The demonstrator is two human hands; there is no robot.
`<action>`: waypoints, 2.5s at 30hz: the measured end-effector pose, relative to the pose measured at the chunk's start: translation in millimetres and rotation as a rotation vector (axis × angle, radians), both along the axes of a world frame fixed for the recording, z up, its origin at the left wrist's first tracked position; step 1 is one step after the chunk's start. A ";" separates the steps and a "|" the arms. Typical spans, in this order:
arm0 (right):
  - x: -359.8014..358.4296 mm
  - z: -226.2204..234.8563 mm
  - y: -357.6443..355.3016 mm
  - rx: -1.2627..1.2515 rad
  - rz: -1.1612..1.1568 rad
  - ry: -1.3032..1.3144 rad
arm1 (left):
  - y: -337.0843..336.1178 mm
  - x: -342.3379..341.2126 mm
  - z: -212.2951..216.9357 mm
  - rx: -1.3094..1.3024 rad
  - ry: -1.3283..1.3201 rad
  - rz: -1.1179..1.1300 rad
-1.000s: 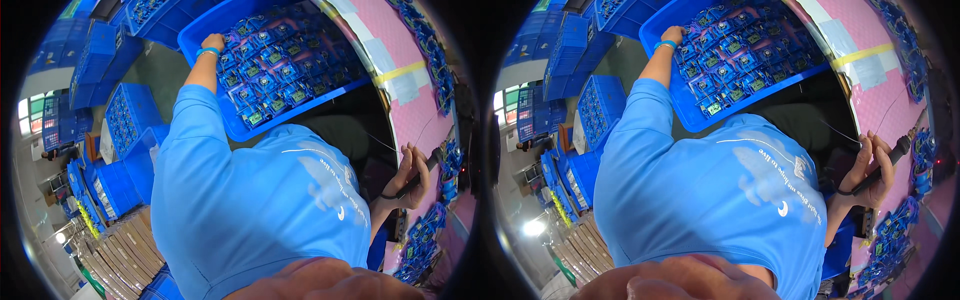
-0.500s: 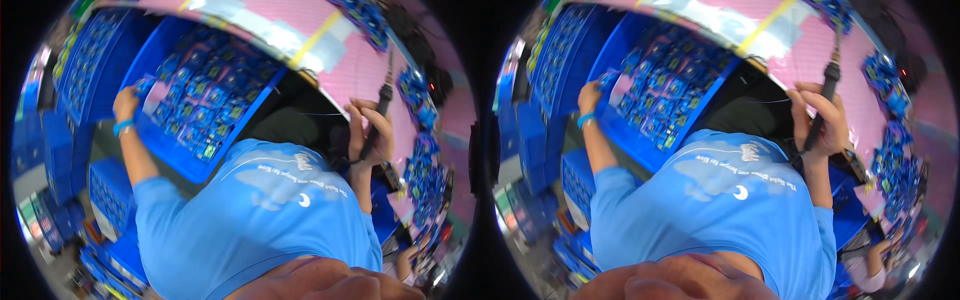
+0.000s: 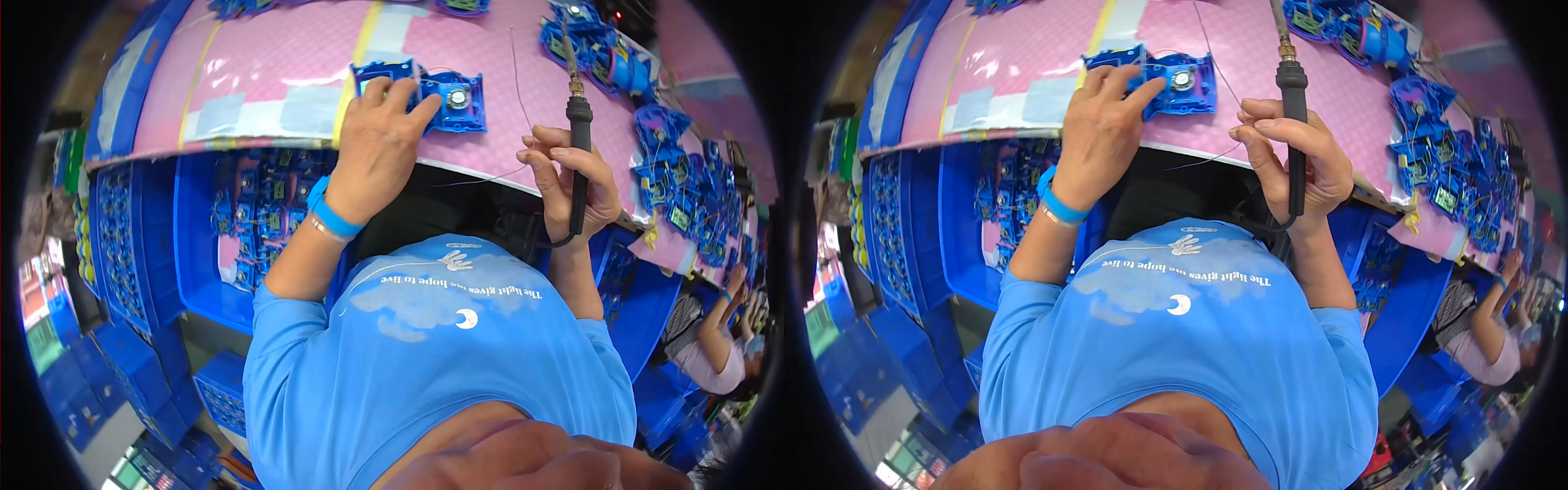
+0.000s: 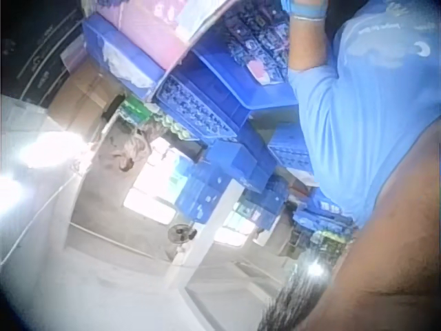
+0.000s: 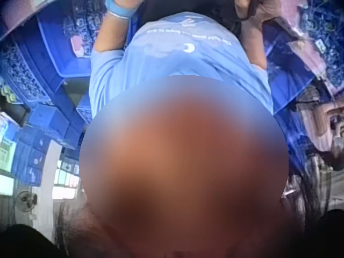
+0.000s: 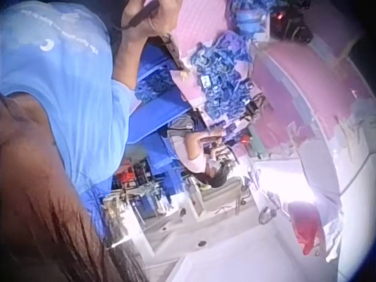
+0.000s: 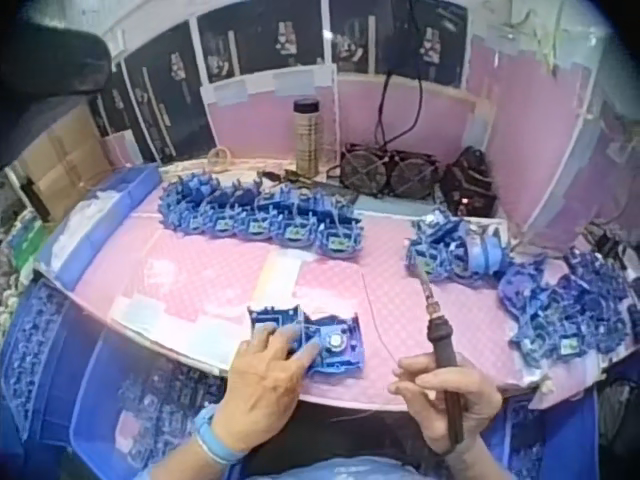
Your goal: Soldering small electronic components onto printed circuit boards at a factory workbench.
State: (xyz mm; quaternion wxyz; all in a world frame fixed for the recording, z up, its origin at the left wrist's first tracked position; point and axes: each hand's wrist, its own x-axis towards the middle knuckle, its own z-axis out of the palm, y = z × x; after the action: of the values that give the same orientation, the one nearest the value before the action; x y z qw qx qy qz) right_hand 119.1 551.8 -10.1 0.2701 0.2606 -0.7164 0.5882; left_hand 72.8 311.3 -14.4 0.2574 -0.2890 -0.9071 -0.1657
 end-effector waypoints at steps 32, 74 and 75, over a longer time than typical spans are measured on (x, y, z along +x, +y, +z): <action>0.1 13.0 8.7 -0.230 -0.021 -0.355 | -1.8 -75.1 14.4 0.253 -0.635 -0.168; 21.4 -4.0 -21.0 0.335 -0.128 -0.061 | -14.7 -68.4 27.7 0.388 -0.734 -0.404; 21.5 -3.9 -21.3 0.329 -0.123 -0.067 | -14.6 -68.5 28.2 0.390 -0.764 -0.393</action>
State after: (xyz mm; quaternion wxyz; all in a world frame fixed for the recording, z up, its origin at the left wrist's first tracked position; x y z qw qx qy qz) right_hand 140.6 530.5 -13.9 0.2352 0.2372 -0.8260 0.4540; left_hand 4.3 296.7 13.8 -0.0814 -0.3198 -0.8168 -0.4732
